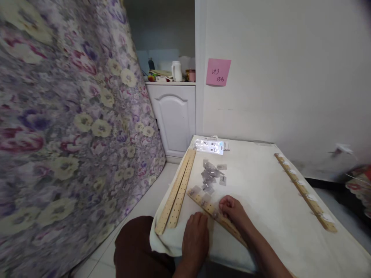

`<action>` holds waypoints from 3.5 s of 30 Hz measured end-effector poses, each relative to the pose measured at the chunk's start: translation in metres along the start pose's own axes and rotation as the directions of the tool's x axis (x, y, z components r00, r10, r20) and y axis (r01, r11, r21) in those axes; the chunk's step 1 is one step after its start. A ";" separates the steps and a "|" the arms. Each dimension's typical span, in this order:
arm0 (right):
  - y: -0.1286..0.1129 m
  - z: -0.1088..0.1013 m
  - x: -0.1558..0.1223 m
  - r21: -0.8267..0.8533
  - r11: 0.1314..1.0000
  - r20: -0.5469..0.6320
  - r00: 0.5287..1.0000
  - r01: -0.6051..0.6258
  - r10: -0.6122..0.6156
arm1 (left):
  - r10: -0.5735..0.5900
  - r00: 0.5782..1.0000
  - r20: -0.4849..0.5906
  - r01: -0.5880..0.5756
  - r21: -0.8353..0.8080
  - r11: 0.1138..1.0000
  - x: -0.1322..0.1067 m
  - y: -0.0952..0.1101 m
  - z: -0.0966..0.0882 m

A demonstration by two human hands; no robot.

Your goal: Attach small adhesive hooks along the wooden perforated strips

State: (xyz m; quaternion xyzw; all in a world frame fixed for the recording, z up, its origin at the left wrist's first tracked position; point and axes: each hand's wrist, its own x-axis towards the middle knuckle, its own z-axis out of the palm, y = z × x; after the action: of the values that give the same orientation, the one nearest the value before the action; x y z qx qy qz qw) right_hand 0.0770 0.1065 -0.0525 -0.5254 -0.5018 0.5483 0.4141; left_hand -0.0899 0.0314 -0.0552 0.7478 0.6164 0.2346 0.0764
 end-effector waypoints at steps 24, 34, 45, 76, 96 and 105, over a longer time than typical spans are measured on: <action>0.007 0.003 -0.002 -0.188 0.982 -0.177 0.984 -0.002 -0.032 | 0.190 0.980 0.056 -0.191 0.011 0.982 -0.004 -0.004 -0.001; 0.014 0.001 0.001 -0.280 0.959 -0.193 0.976 0.048 -0.105 | 0.193 0.980 0.052 -0.194 0.013 0.981 -0.002 -0.005 0.002; 0.013 0.002 0.000 -0.241 0.969 -0.184 0.979 0.046 -0.092 | 0.199 0.980 0.015 -0.199 0.036 0.979 -0.004 -0.004 0.003; 0.014 0.001 -0.001 -0.261 0.964 -0.185 0.977 0.057 -0.107 | 0.197 0.980 0.033 -0.199 0.053 0.979 -0.002 -0.001 -0.001; 0.017 0.004 -0.001 -0.315 0.949 -0.165 0.983 0.023 -0.079 | 0.196 0.979 0.055 -0.201 0.116 0.973 -0.001 -0.001 0.001; 0.013 0.006 0.000 -0.278 0.961 -0.194 0.979 0.011 -0.067 | 0.222 0.974 0.046 -0.226 0.083 0.971 -0.002 -0.002 0.000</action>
State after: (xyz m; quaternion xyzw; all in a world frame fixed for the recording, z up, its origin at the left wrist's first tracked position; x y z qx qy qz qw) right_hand 0.0722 0.1034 -0.0654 -0.6206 -0.5389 0.4088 0.3967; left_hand -0.0923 0.0296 -0.0568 0.8193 0.5363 0.2008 0.0279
